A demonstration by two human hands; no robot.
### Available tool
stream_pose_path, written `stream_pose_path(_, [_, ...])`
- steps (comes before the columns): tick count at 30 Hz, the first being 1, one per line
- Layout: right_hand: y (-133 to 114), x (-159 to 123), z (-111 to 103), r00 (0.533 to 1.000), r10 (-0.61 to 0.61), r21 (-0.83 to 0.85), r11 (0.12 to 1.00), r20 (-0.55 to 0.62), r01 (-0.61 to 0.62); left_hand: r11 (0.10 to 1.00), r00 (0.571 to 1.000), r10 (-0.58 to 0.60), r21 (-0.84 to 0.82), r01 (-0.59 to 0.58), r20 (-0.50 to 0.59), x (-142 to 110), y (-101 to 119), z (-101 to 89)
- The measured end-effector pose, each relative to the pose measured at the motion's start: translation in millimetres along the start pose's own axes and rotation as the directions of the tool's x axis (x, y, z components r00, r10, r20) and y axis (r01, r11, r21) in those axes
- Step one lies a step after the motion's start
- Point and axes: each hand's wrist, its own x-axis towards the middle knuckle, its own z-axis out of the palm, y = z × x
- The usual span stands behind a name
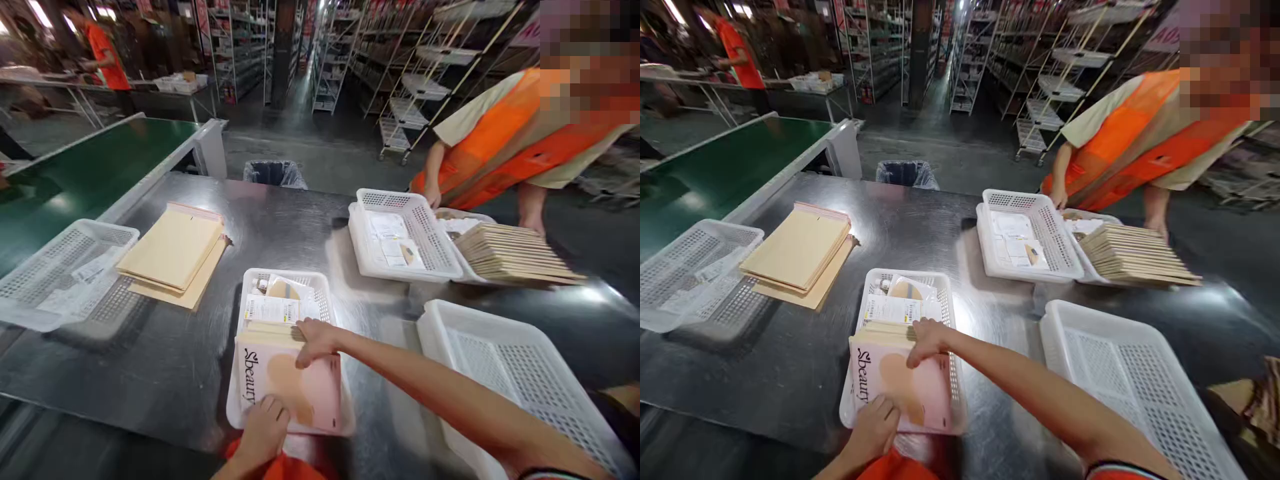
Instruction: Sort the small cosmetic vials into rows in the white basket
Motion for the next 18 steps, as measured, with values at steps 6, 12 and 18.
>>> stream_pose_path(6, [-28.7,-37.5,17.1,0.967,-0.182,-0.377,0.920,-0.177,0.104,0.996,0.991,0.077,-0.032,-0.081,-0.112,-6.9,-12.3,-49.8])
stream_pose_path(12, [-16.3,-57.0,109.4,0.869,-0.347,-0.521,0.844,-0.352,0.126,0.996,0.991,-0.080,0.055,0.075,0.109,41.8,-26.7,-93.5])
stream_pose_path(18, [-2.7,-49.7,161.9,0.735,-0.461,-0.569,0.813,-0.497,0.126,0.976,0.579,-0.082,-0.052,0.212,0.811,98.0,-36.6,-83.8])
